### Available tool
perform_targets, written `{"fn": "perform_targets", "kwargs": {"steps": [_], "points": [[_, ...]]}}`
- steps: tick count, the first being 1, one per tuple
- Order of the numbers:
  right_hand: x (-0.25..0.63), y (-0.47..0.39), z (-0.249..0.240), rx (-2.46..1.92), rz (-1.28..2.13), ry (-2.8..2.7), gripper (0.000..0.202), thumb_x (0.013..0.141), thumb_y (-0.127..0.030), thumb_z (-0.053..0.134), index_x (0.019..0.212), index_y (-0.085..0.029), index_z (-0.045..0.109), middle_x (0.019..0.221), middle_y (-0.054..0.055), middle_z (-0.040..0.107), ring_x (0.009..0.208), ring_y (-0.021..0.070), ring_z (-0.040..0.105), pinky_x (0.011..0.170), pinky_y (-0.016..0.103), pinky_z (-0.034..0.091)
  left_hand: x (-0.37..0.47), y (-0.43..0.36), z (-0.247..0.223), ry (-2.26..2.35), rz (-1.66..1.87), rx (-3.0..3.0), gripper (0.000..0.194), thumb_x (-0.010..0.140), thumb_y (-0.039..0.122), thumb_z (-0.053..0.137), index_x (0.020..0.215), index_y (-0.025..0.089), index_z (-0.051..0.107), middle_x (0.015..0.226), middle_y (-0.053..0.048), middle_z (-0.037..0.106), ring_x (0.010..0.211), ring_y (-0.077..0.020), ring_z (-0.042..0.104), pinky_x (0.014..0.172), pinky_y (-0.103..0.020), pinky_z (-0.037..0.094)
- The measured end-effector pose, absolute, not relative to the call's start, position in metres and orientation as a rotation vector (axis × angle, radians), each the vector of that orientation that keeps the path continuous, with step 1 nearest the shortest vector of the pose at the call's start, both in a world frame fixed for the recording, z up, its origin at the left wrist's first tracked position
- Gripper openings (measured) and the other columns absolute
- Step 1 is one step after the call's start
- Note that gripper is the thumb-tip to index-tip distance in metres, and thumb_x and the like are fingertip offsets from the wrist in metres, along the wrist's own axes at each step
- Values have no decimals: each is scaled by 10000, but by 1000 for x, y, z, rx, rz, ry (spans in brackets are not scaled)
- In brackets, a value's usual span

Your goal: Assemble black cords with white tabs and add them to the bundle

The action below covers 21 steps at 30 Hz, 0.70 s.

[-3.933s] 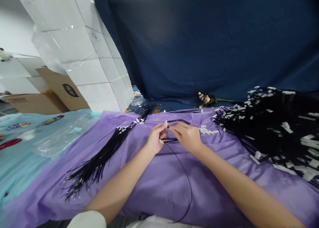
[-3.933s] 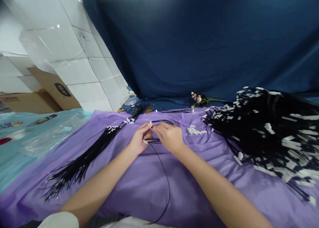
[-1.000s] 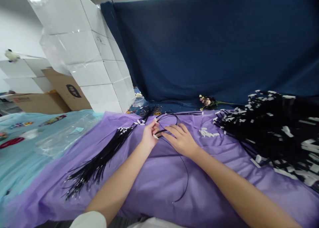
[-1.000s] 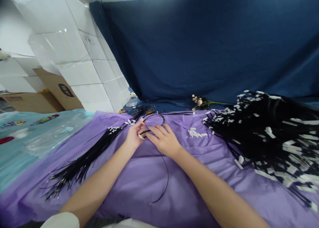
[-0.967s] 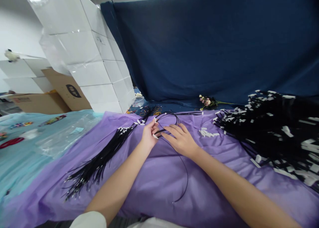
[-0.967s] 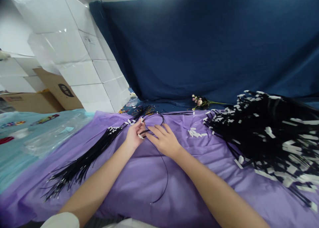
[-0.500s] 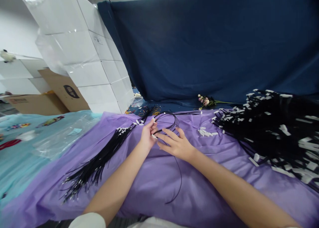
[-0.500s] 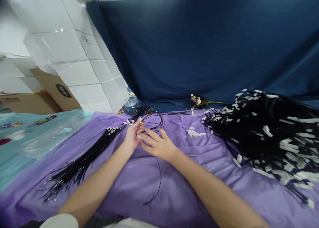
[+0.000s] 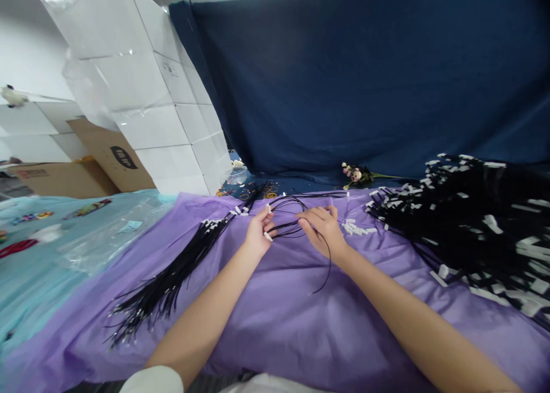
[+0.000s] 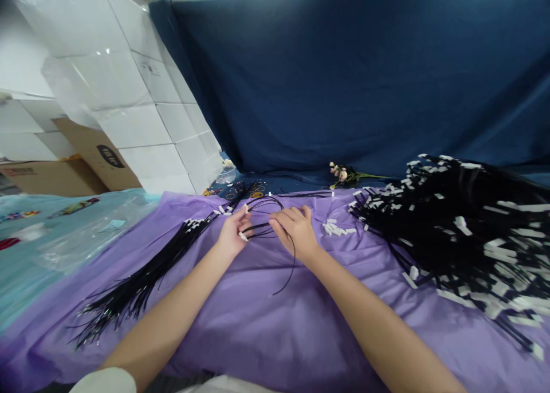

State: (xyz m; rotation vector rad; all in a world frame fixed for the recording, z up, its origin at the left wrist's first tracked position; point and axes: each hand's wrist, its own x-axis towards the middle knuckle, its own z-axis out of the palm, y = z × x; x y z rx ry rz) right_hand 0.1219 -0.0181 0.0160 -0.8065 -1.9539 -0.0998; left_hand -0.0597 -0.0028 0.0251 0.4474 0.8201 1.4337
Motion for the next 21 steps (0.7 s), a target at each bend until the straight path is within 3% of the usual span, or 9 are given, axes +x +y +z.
{"fn": "perform_targets", "kwargs": {"steps": [6,11,14,17,21], "points": [[121,-11,18,-752,405,-1637,299,940,-360,367,952,-196,617,826,38,637,783,159,593,732,289,443,-59,-3,24,844,1448,466,222,662,257,708,779,139,561,578,72,500,313,6,245,304,-154,171],[119,-8,26,-675,880,-1442,372,901,-509,385,903,-190,577,682,14,607,660,154,608,680,297,496,-58,-4,25,878,1439,477,244,653,272,714,806,142,575,590,69,502,318,4,244,316,-161,161],[117,-10,28,-591,1128,-1422,401,873,-554,419,872,-184,573,501,-41,494,544,151,593,631,311,515,-57,-5,25,917,1427,487,240,657,283,713,781,140,565,592,66,497,324,0,256,321,-165,174],[115,-13,28,-542,1300,-1413,400,862,-552,443,847,-174,574,405,-90,357,375,114,466,505,291,499,-58,-5,24,935,1412,493,233,666,282,707,776,138,561,595,62,495,327,0,261,324,-166,178],[119,-13,28,-577,1419,-1473,347,870,-494,450,892,-170,574,404,-98,356,319,72,296,358,207,346,-58,-4,23,922,1400,488,214,678,273,694,778,145,556,594,62,495,325,-3,263,324,-167,174]]}}
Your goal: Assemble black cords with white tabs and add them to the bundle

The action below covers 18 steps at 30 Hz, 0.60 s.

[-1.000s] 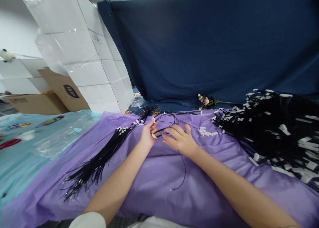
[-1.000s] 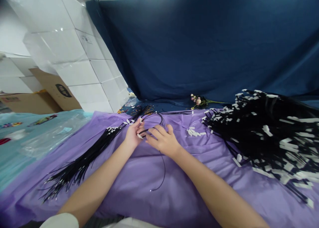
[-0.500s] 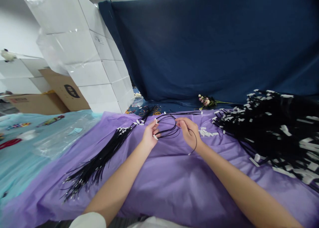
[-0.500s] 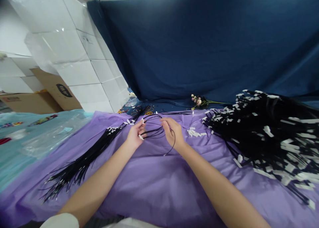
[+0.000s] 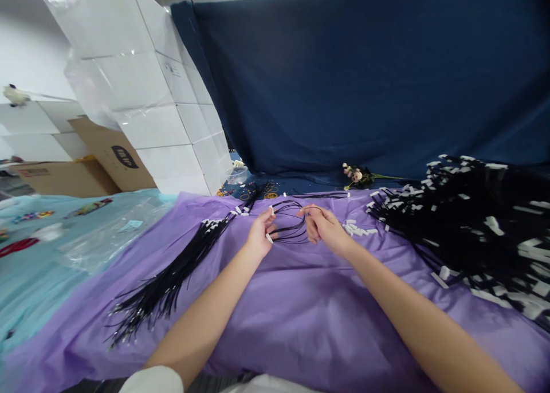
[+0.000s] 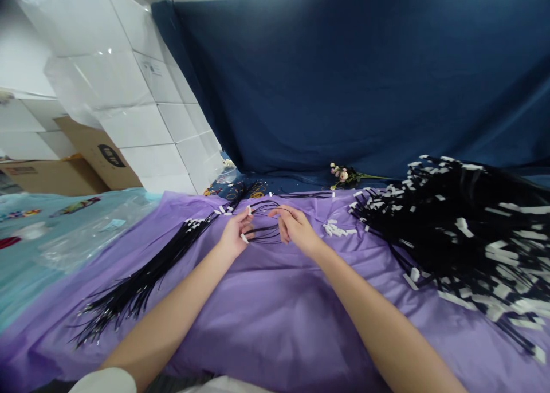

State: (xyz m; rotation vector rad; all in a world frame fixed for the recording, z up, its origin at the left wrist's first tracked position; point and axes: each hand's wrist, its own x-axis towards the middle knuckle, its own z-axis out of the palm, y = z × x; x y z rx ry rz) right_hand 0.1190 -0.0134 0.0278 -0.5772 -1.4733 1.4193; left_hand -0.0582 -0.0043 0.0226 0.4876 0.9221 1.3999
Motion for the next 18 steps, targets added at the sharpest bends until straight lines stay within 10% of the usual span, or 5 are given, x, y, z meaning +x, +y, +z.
{"fn": "perform_targets", "kwargs": {"steps": [18], "points": [[125,-22,28,-363,1719,-1976,567,702,-669,589,864,-127,559,506,-90,343,410,46,275,385,176,266,-51,-11,23,921,1304,514,238,678,273,689,851,151,579,633,58,527,322,2,260,323,-169,185]]}}
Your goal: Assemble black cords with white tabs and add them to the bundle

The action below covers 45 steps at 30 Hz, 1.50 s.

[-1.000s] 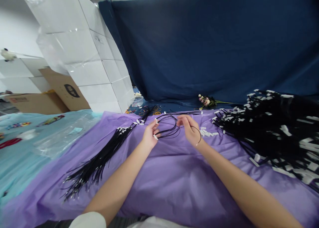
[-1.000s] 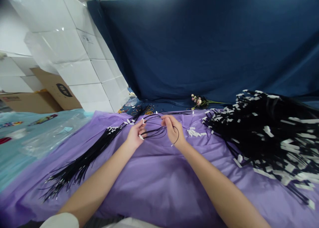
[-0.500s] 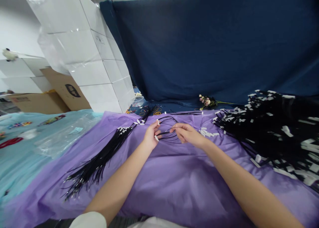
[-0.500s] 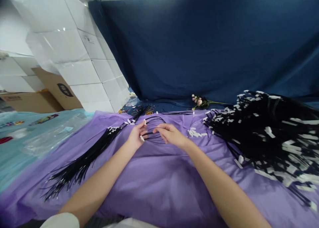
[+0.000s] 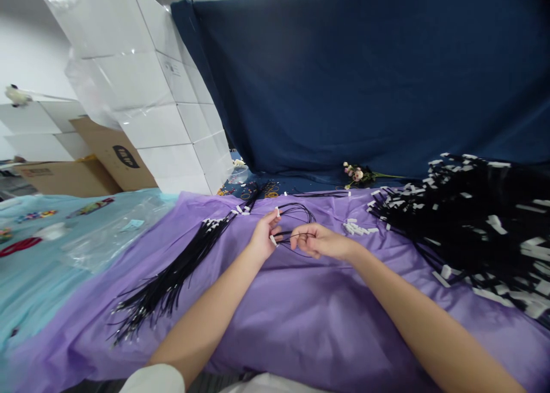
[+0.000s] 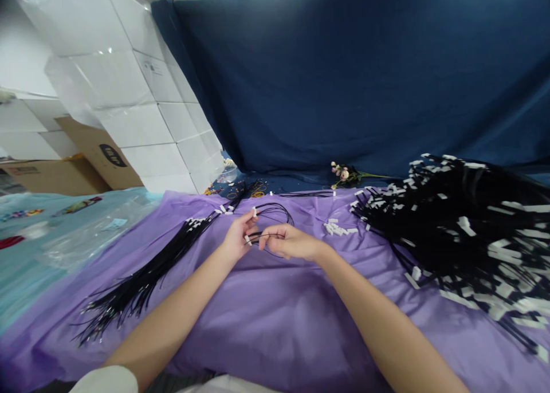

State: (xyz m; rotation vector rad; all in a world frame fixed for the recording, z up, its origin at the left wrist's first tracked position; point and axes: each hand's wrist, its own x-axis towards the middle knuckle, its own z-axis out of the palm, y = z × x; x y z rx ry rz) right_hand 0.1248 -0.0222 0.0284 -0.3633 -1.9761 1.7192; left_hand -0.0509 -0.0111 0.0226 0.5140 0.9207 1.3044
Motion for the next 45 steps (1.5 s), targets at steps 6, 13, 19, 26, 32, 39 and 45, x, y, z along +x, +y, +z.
{"fn": "perform_targets", "kwargs": {"steps": [6,13,19,26,32,39,45], "points": [[120,-27,28,-447,1692,-1885,553,802,-701,389,683,-168,476,483,-84,299,406,58,264,397,190,246,-49,-12,22,909,1295,537,237,674,280,688,847,156,584,618,58,521,321,-1,256,329,-165,178],[118,-24,25,-493,1609,-1850,432,832,-543,509,624,-176,416,460,-84,349,392,44,277,404,185,220,-47,-15,23,913,1292,560,229,659,274,696,819,161,576,643,53,531,334,-5,258,342,-173,185],[115,-19,23,-629,1530,-1545,389,819,-523,535,653,-200,396,450,-99,350,325,49,290,345,184,237,-45,-16,25,969,1285,540,250,656,294,702,836,157,596,627,48,511,337,-7,274,342,-171,173],[114,-8,19,-899,1155,-1409,375,738,-527,615,630,-199,469,457,-80,309,375,64,271,354,216,226,-45,-15,25,933,1332,558,273,636,308,713,838,173,588,654,54,521,333,0,248,346,-170,151],[113,-4,14,-905,948,-1356,350,766,-494,601,626,-196,482,477,-63,335,416,77,291,398,231,239,-44,-16,24,904,1344,618,297,624,348,724,825,185,578,676,58,524,348,1,240,355,-166,140],[115,0,12,-899,908,-1285,335,768,-494,590,648,-200,482,485,-60,340,426,83,287,400,230,231,-41,-21,26,858,1323,666,289,641,350,719,819,183,565,707,56,551,350,1,234,360,-172,143],[115,1,11,-905,893,-1294,354,762,-510,591,643,-195,481,519,-53,339,455,82,269,414,227,222,-40,-23,27,830,1301,671,292,645,337,719,844,187,567,696,58,558,339,2,227,360,-175,143]]}}
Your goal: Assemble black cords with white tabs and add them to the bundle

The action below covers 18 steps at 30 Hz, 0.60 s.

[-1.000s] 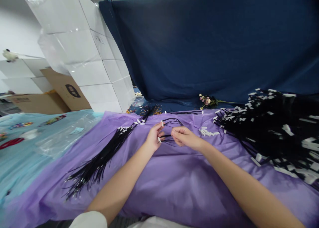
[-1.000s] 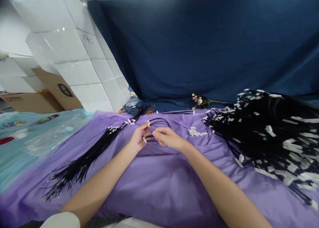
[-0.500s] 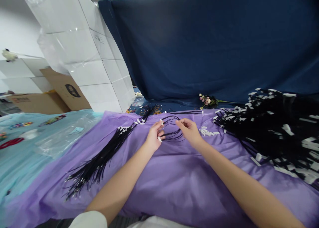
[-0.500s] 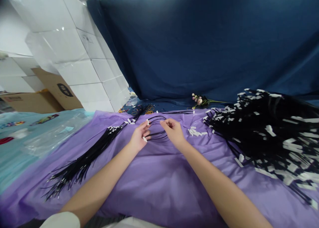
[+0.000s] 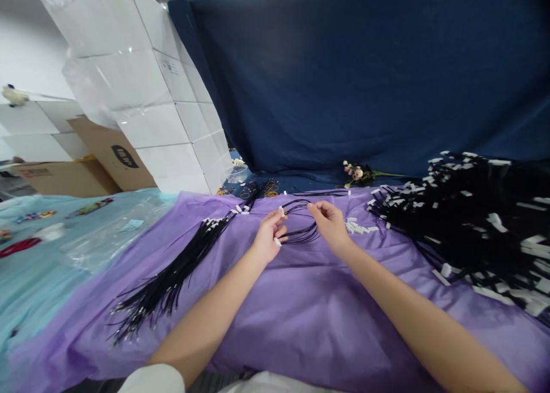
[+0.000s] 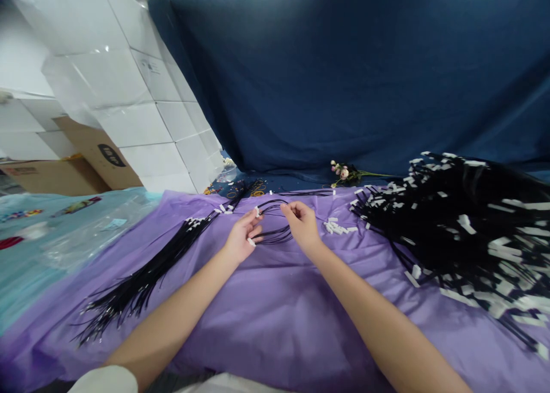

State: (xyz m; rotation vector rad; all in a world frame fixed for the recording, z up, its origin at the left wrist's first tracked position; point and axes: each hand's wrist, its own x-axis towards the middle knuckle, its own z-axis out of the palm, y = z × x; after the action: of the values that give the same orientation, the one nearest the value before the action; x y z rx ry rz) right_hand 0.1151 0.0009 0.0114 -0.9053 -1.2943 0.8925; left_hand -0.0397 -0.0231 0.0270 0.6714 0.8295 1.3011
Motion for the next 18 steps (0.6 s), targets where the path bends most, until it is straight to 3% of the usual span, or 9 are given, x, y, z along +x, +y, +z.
{"fn": "perform_targets", "kwargs": {"steps": [13,18], "points": [[115,-1,14,-901,807,-1353,307,778,-451,584,650,-179,522,557,-41,395,507,92,331,492,230,285,-40,-23,26,782,1276,660,280,641,327,724,822,181,569,680,60,554,337,2,216,359,-175,136],[120,-8,19,-871,677,-1583,232,847,-390,512,772,-182,583,620,-16,498,549,113,420,535,235,328,-41,-23,28,813,1302,651,275,645,336,719,814,185,564,713,60,556,351,1,224,363,-173,141]]}}
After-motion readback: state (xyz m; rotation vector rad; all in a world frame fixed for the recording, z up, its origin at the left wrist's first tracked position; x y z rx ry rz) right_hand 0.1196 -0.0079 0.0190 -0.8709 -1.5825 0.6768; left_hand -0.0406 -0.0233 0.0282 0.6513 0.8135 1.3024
